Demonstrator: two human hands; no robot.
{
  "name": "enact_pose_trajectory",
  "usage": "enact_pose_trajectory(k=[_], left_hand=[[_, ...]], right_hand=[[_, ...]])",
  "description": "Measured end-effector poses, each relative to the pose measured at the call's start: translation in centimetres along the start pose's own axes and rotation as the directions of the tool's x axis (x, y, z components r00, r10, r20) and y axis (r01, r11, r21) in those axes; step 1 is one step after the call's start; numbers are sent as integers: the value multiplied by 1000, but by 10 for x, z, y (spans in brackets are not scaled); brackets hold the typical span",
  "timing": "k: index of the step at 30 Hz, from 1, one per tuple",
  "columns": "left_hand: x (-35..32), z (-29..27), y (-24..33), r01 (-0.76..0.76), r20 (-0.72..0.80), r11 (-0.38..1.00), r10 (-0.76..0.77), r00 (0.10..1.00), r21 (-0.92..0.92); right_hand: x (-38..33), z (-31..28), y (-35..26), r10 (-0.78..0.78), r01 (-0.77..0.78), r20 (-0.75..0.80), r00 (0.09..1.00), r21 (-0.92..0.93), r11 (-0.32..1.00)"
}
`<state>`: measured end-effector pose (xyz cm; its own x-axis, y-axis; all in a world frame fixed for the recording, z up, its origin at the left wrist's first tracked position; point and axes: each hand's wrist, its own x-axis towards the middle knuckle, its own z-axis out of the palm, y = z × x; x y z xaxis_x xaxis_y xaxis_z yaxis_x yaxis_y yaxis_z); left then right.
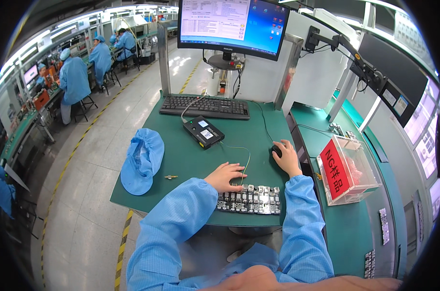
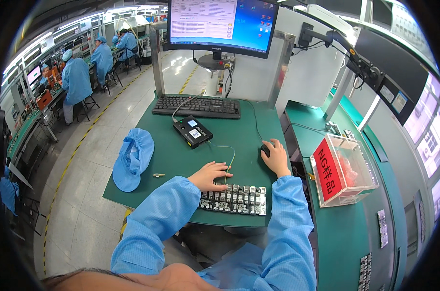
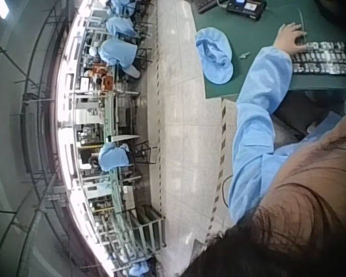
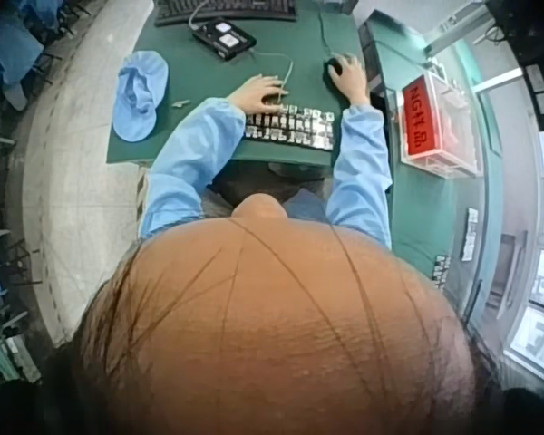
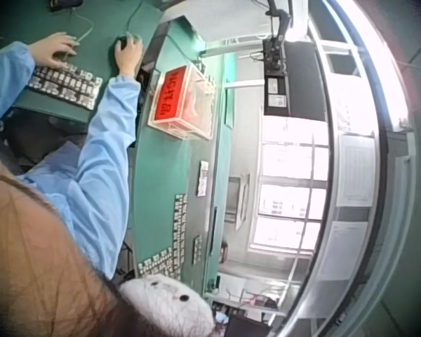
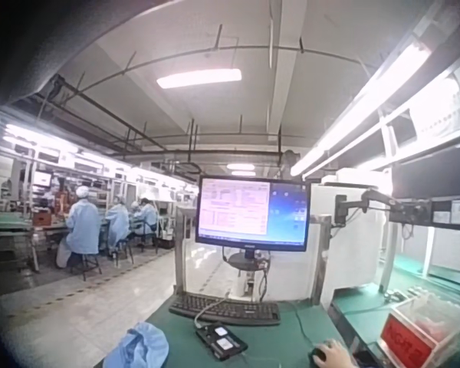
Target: The person tests electronic keyboard circuit boards by touching the switch sockets with a wired probe and clicking a computer mouse, setting tested boards aside on the desk and testing the next board.
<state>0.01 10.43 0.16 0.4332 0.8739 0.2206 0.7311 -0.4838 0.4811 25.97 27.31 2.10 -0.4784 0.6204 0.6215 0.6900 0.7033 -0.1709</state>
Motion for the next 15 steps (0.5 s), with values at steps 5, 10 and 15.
enact_pose_trajectory(k=[5,10,15], left_hand=[[-1,0,2,7,-9,1000,-7,1000,5],[-1,0,1,-4,-13,1000,4,1000,7],[0,-2,2,0,2,1000,0,1000,13]], right_hand=[[-2,-1,0,58,-61,63,996,48,997],[-1,0,0,41,-42,47,998,38,998],[-1,2,1,21,-22,26,999,31,999]])
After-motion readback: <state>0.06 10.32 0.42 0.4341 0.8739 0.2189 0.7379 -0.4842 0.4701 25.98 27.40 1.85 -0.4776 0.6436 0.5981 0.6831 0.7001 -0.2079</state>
